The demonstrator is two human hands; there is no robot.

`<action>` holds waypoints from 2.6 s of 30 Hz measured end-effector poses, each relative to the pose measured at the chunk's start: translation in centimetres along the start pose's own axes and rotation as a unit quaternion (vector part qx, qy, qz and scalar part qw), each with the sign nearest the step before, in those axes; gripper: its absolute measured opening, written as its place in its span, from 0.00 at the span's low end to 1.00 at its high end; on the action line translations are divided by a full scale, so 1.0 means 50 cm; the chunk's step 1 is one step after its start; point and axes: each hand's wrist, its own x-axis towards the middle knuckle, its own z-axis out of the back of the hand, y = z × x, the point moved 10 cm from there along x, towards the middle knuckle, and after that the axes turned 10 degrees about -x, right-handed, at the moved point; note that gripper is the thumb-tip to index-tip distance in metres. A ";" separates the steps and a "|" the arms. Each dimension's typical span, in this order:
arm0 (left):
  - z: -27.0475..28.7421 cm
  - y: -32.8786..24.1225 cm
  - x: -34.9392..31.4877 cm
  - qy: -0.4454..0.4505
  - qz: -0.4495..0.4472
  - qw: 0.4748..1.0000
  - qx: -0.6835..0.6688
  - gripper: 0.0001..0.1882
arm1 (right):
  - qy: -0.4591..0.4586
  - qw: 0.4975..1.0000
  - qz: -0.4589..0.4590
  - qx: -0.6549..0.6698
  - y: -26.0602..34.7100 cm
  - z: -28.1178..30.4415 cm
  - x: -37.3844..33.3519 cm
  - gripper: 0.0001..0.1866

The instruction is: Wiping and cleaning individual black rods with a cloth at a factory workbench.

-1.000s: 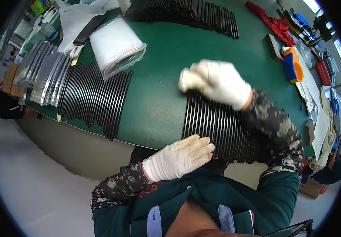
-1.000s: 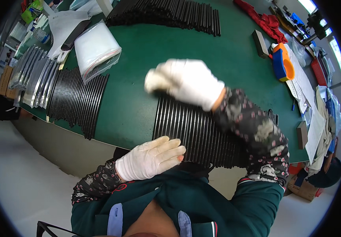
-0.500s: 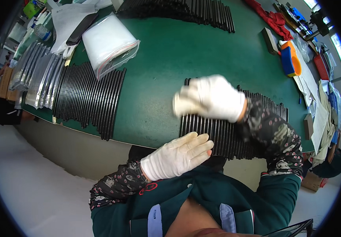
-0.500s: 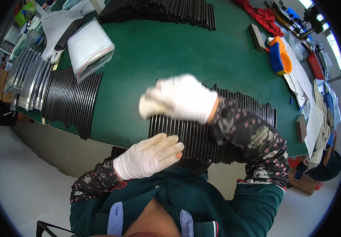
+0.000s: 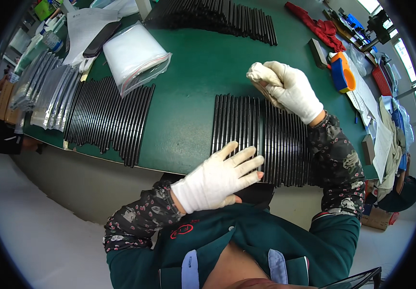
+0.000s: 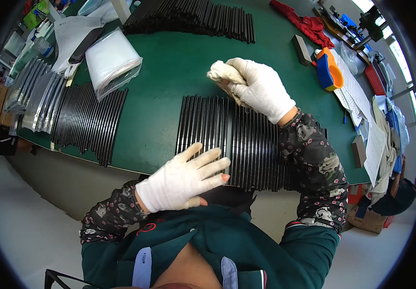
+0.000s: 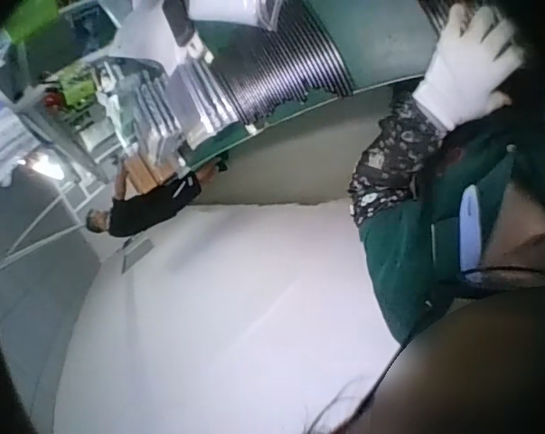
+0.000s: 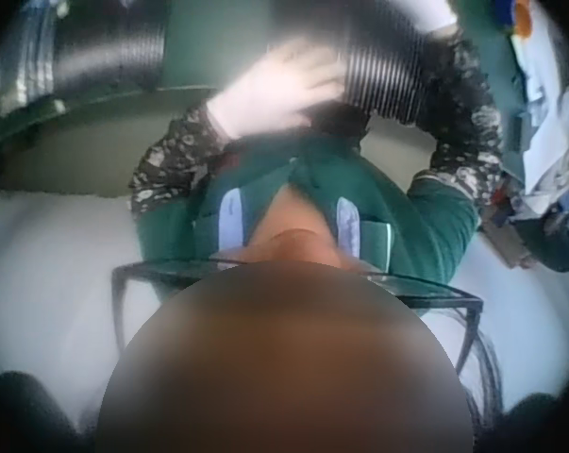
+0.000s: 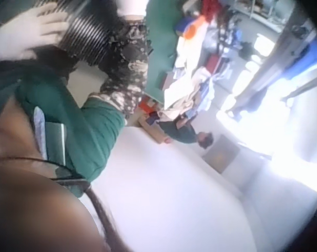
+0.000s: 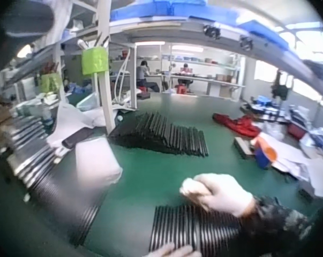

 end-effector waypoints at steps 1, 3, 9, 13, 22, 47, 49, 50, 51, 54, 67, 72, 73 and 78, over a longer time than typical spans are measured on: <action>0.001 0.008 -0.006 0.022 0.009 1.000 0.006 0.38 | -0.012 1.000 -0.001 -0.010 -0.012 0.006 -0.004 0.14; 0.002 0.020 -0.019 0.043 0.024 0.999 0.013 0.40 | -0.025 1.000 -0.002 -0.018 0.000 0.021 -0.002 0.14; -0.031 0.008 -0.034 0.003 -0.017 0.995 -0.094 0.31 | 0.118 0.936 0.318 0.094 0.250 -0.083 -0.112 0.12; -0.008 -0.018 -0.012 -0.008 -0.052 0.998 0.019 0.24 | 0.008 0.970 0.237 -0.056 0.167 -0.096 -0.014 0.12; -0.029 -0.006 -0.020 0.051 -0.032 0.998 -0.030 0.23 | 0.098 0.941 0.321 0.053 0.265 -0.128 -0.051 0.15; 0.018 -0.002 -0.029 -0.034 -0.054 0.998 -0.015 0.17 | 0.083 0.992 0.075 -0.059 0.071 -0.123 0.102 0.10; 0.019 -0.001 -0.039 -0.052 -0.048 0.997 -0.006 0.17 | -0.042 0.966 0.252 0.032 0.204 -0.065 0.020 0.19; 0.020 -0.002 -0.044 -0.064 -0.044 0.997 0.005 0.17 | -0.018 0.938 0.340 0.069 0.261 -0.076 -0.035 0.24; 0.023 -0.005 -0.044 -0.062 -0.047 0.997 0.004 0.17 | 0.156 0.900 0.403 0.058 0.295 -0.138 -0.091 0.26; 0.023 -0.008 -0.041 -0.048 -0.045 0.998 0.007 0.18 | 0.006 0.948 0.318 0.025 0.225 -0.121 -0.013 0.25; 0.024 -0.005 -0.038 -0.043 -0.054 0.998 0.000 0.17 | -0.038 0.970 0.234 -0.050 0.182 -0.091 0.020 0.05; 0.022 0.063 -0.060 -0.166 0.100 0.894 -0.403 0.16 | 0.061 0.933 0.353 0.048 0.298 -0.128 -0.068 0.06; 0.025 0.063 -0.060 -0.163 0.103 0.893 -0.406 0.16 | 0.106 0.927 0.357 0.034 0.309 -0.148 -0.080 0.06; 0.009 0.001 -0.046 -0.027 -0.043 0.999 0.004 0.18 | 0.048 0.973 0.222 0.029 0.211 -0.119 0.060 0.13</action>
